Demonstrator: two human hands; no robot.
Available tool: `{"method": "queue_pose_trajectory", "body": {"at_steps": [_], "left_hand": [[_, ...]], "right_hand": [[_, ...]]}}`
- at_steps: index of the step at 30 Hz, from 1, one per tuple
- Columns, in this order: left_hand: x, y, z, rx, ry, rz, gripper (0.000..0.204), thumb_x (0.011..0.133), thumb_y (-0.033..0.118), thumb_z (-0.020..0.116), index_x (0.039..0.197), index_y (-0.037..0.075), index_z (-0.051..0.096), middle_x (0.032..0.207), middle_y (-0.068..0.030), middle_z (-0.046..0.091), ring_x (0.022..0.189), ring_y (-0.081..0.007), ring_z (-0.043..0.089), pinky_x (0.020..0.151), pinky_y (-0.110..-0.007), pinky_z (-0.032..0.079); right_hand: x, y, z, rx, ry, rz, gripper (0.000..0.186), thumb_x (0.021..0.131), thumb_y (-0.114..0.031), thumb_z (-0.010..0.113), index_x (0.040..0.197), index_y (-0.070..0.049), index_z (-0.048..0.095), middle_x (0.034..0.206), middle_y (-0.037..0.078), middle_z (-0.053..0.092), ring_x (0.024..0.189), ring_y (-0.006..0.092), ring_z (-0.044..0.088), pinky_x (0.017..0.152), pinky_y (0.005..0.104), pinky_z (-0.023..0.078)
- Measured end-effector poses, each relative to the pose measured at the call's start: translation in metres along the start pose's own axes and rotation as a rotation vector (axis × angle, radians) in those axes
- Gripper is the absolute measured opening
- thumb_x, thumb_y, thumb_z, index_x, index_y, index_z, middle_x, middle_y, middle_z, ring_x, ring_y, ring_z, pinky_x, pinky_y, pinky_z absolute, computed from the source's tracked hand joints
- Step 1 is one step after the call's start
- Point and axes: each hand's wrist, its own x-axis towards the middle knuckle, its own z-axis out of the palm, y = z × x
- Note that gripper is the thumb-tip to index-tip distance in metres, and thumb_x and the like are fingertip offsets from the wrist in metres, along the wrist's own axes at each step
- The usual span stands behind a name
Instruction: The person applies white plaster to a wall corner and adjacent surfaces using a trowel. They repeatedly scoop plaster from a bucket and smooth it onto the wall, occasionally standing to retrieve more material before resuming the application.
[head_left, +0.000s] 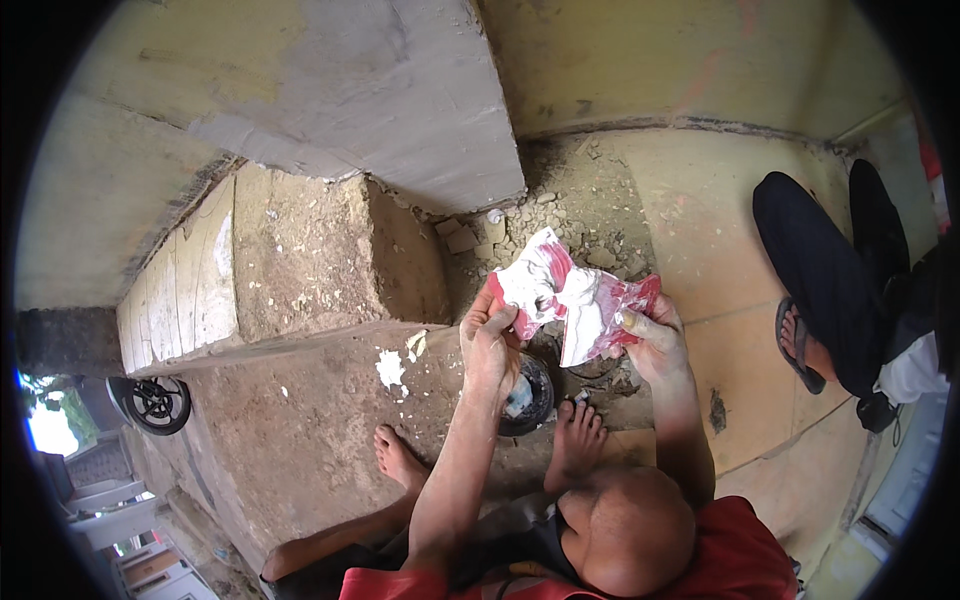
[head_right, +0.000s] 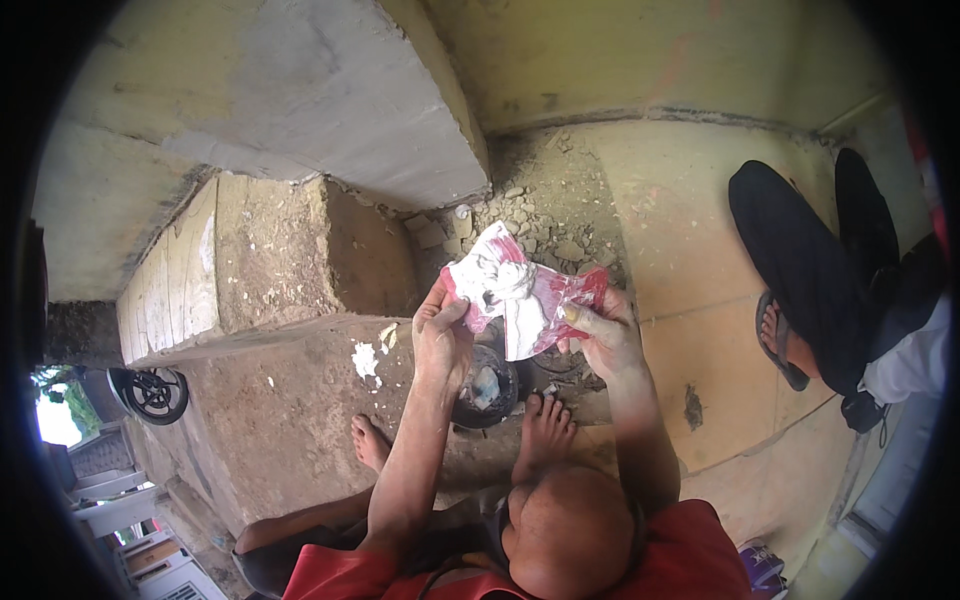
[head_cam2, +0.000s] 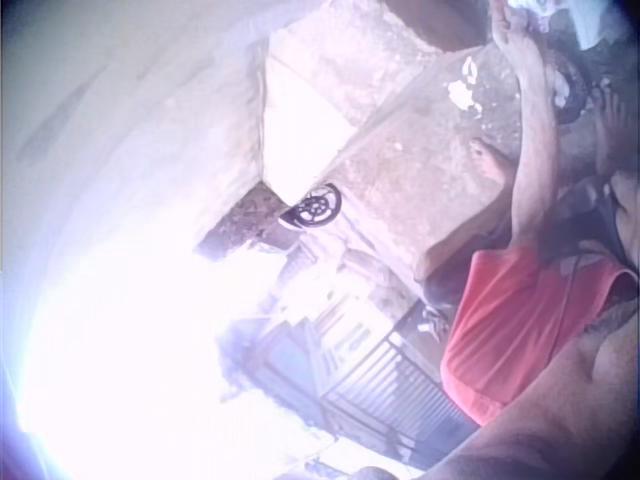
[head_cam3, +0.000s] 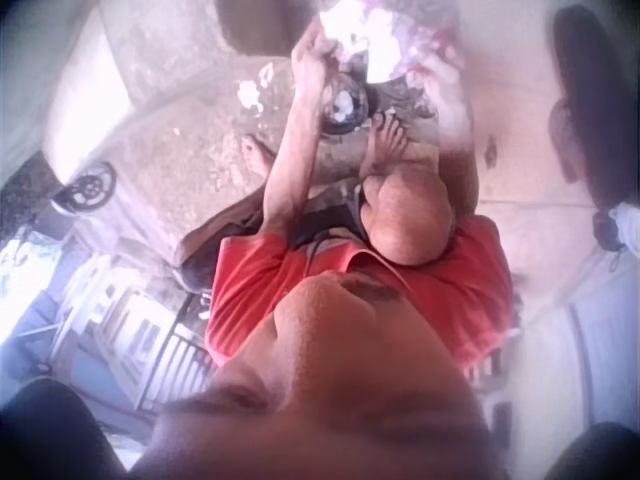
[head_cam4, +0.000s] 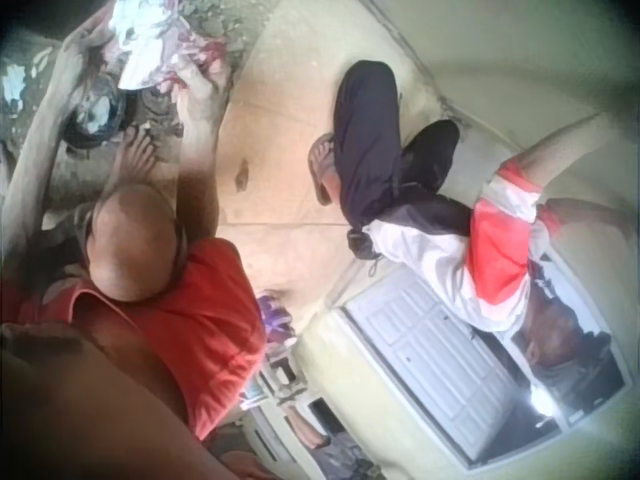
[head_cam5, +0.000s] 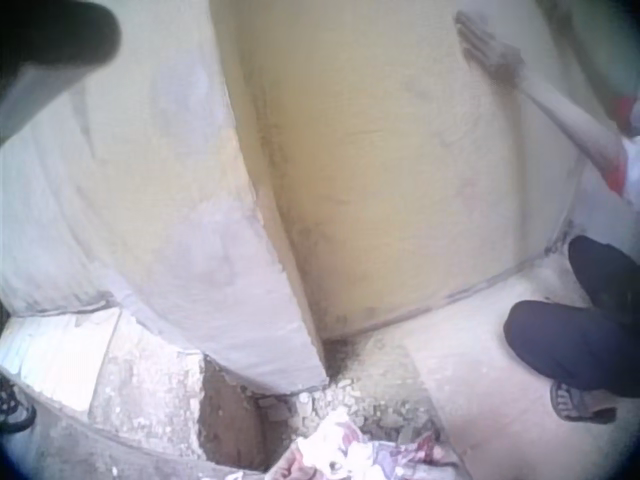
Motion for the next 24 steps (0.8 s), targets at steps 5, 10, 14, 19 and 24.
{"method": "queue_pose_trajectory", "body": {"at_steps": [5,10,14,19,24], "left_hand": [[-0.006,0.009,-0.010,-0.022,-0.013,-0.011,0.052,0.094,-0.014,0.046,0.145,-0.007,0.048,0.132,-0.0175,0.067,0.113,-0.0204,0.070,0.095,-0.031,0.060],[-0.007,0.022,-0.020,0.128,-0.116,-0.178,0.053,0.091,-0.014,0.048,0.143,-0.006,0.052,0.125,-0.0129,0.070,0.105,-0.0156,0.070,0.090,-0.027,0.058],[-0.018,0.056,-0.058,0.322,-0.157,-0.302,0.052,0.088,-0.012,0.051,0.140,-0.005,0.054,0.123,-0.0109,0.069,0.100,-0.0136,0.069,0.085,-0.027,0.057],[-0.041,0.111,-0.125,0.430,-0.224,-0.480,0.053,0.085,-0.012,0.053,0.137,-0.004,0.056,0.119,-0.0085,0.069,0.093,-0.0109,0.067,0.077,-0.025,0.056],[-0.073,0.180,-0.179,0.469,-0.180,-0.541,0.052,0.083,-0.015,0.050,0.133,-0.005,0.061,0.109,-0.0091,0.072,0.084,-0.0130,0.070,0.071,-0.026,0.059]], "right_hand": [[0.005,0.007,0.002,0.067,-0.080,-0.014,0.019,0.094,-0.002,0.066,0.114,-0.001,0.068,0.104,0.016,0.072,0.083,0.0280,0.072,0.061,0.0411,0.062],[0.006,-0.003,0.006,0.145,-0.167,-0.006,0.038,0.093,-0.004,0.064,0.131,-0.001,0.060,0.122,0.021,0.067,0.098,0.0361,0.072,0.064,0.0481,0.065],[0.012,-0.005,0.029,0.170,-0.233,0.030,0.047,0.092,-0.003,0.063,0.138,-0.001,0.053,0.127,0.023,0.065,0.104,0.0396,0.071,0.068,0.0537,0.066],[0.021,-0.024,0.083,0.124,-0.337,0.101,0.055,0.090,-0.002,0.063,0.143,-0.001,0.047,0.127,0.025,0.063,0.110,0.0449,0.069,0.072,0.0598,0.066],[0.012,-0.014,0.149,0.057,-0.397,0.184,0.060,0.089,0.000,0.060,0.147,0.000,0.042,0.134,0.028,0.059,0.115,0.0483,0.066,0.079,0.0677,0.062]]}}
